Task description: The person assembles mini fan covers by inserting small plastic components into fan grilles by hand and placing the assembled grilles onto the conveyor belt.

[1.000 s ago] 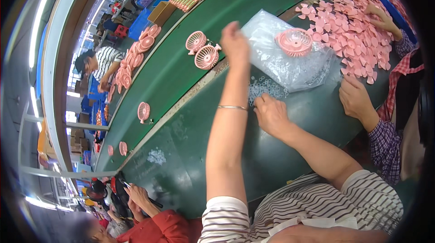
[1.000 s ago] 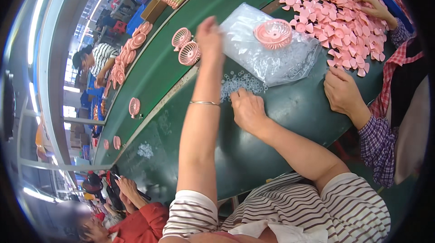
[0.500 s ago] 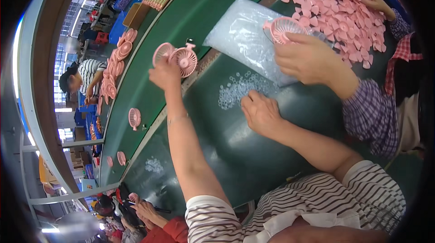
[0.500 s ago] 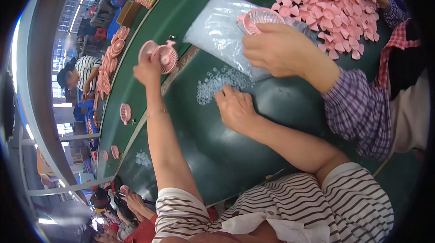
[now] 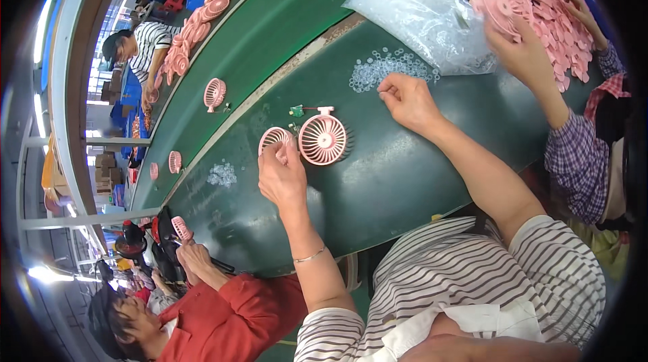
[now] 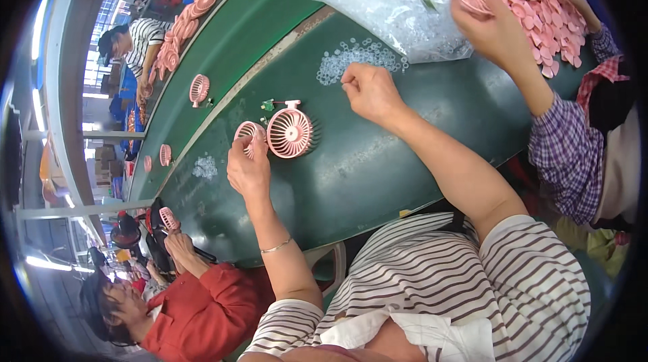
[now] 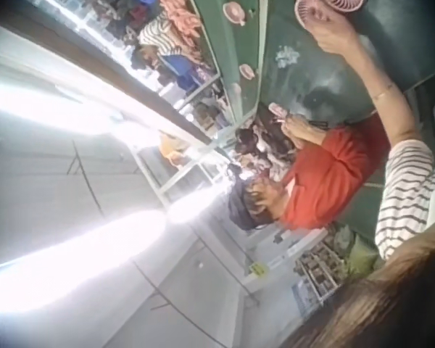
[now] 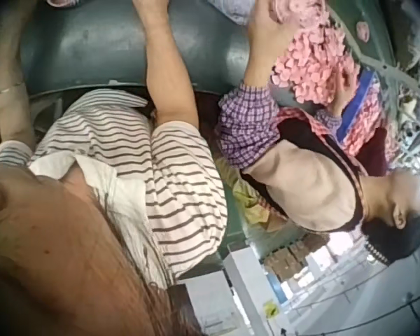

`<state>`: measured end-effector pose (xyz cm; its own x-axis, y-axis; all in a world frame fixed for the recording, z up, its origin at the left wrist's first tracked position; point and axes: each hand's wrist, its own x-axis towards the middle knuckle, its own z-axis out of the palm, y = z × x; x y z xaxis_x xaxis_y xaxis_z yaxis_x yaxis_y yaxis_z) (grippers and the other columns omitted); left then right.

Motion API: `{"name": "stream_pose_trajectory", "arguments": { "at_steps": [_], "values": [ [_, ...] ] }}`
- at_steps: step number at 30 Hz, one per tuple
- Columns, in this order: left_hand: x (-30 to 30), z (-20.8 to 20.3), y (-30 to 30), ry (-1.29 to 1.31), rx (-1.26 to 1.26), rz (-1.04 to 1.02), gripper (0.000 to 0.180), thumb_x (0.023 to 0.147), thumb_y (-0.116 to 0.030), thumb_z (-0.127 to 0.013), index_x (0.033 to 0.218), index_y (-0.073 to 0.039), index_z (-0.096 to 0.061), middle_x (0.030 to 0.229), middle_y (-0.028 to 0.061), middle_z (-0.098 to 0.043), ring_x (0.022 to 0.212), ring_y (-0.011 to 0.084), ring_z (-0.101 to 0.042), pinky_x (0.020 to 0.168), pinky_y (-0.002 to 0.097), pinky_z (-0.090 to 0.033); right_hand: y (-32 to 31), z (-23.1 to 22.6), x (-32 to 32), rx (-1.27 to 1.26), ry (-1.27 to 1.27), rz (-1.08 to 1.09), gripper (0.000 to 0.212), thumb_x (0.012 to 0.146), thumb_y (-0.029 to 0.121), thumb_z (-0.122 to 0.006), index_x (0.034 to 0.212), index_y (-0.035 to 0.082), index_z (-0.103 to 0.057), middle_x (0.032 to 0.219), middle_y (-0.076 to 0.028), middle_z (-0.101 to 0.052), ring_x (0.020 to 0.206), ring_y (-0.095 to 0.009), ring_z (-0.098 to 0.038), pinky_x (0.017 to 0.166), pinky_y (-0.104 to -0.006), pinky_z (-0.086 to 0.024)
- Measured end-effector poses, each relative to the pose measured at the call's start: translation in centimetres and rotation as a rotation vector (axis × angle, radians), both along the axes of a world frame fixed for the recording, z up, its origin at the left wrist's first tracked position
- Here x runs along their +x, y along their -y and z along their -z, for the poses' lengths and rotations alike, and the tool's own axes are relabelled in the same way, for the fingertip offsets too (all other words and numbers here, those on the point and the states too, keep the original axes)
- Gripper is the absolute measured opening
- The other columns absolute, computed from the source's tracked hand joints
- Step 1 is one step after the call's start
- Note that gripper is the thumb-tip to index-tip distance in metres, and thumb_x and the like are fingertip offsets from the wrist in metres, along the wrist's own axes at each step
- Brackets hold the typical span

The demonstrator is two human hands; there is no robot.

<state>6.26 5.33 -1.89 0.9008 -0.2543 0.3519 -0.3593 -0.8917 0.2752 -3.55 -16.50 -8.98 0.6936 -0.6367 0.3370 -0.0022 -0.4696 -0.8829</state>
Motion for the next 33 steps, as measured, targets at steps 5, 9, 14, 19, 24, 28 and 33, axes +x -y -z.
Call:
{"name": "stream_pose_trajectory", "arguments": {
  "at_steps": [5, 9, 14, 19, 24, 28, 33],
  "values": [
    [0.5, -0.7, 1.0, 0.190, -0.001, 0.491, 0.031, 0.076, -0.010, -0.060, 0.107, -0.010, -0.059, 0.107, 0.0092, -0.059, 0.104, 0.0287, -0.053, 0.088, 0.0393, -0.039, -0.4, -1.0, -0.3, 0.453, -0.205, -0.165, 0.011, 0.079, 0.000, -0.058, 0.089, -0.003, -0.061, 0.070, -0.007, -0.062, 0.059, -0.011, -0.060, 0.052, -0.0252, -0.050],
    [2.1, 1.0, 3.4, 0.093, 0.118, 0.711, 0.034, 0.072, -0.003, -0.059, 0.106, -0.010, -0.060, 0.107, 0.0093, -0.060, 0.110, 0.0323, -0.050, 0.096, 0.0482, -0.029, -1.1, -2.0, -0.4, 0.500, -0.184, -0.222, 0.012, 0.080, -0.001, -0.056, 0.090, -0.006, -0.061, 0.072, -0.008, -0.062, 0.062, -0.013, -0.061, 0.051, -0.0251, -0.051],
    [-1.5, 0.6, 5.6, -0.233, -0.225, 0.687, 0.026, 0.073, -0.007, -0.068, 0.098, -0.004, -0.062, 0.082, 0.0119, -0.056, 0.075, 0.0257, -0.058, 0.067, 0.0340, -0.047, -0.1, -2.0, -0.8, 0.608, -0.132, -0.245, 0.012, 0.077, 0.004, -0.061, 0.085, -0.005, -0.063, 0.068, -0.008, -0.062, 0.058, -0.011, -0.060, 0.048, -0.0229, -0.048],
    [-6.1, 2.8, 5.7, -0.298, -0.540, 0.625, 0.025, 0.076, -0.003, -0.065, 0.100, 0.000, -0.064, 0.080, 0.0080, -0.056, 0.065, 0.0124, -0.055, 0.060, 0.0240, -0.046, -0.3, -1.8, -0.6, 0.792, -0.049, -0.332, 0.010, 0.074, 0.004, -0.067, 0.081, -0.001, -0.066, 0.071, -0.004, -0.063, 0.058, -0.007, -0.054, 0.053, -0.0193, -0.044],
    [-7.1, 4.5, 6.0, -0.495, -0.946, 0.504, 0.017, 0.077, 0.001, -0.064, 0.093, 0.003, -0.057, 0.089, 0.0115, -0.063, 0.068, 0.0121, -0.060, 0.064, 0.0240, -0.050, -1.1, -2.0, -0.8, 0.963, -0.058, -0.422, 0.011, 0.075, 0.003, -0.066, 0.083, -0.004, -0.065, 0.074, -0.008, -0.064, 0.061, -0.009, -0.057, 0.055, -0.0217, -0.048],
    [-6.3, 5.2, 5.3, -0.386, -0.972, 0.582, 0.013, 0.075, 0.002, -0.066, 0.080, 0.001, -0.053, 0.088, 0.0123, -0.064, 0.068, 0.0123, -0.061, 0.061, 0.0236, -0.050, -1.4, -2.1, -0.9, 1.015, -0.030, -0.473, 0.012, 0.076, 0.003, -0.065, 0.085, -0.005, -0.064, 0.077, -0.011, -0.064, 0.064, -0.012, -0.061, 0.058, -0.0239, -0.051],
    [-6.3, 4.6, 5.1, -0.367, -0.908, 0.579, 0.012, 0.076, 0.002, -0.065, 0.080, 0.002, -0.054, 0.090, 0.0128, -0.063, 0.070, 0.0118, -0.060, 0.062, 0.0237, -0.050, -1.7, -1.7, -0.9, 1.019, -0.012, -0.486, 0.012, 0.077, 0.003, -0.065, 0.086, -0.006, -0.064, 0.077, -0.011, -0.064, 0.063, -0.013, -0.061, 0.057, -0.0239, -0.051]
  ]
}}
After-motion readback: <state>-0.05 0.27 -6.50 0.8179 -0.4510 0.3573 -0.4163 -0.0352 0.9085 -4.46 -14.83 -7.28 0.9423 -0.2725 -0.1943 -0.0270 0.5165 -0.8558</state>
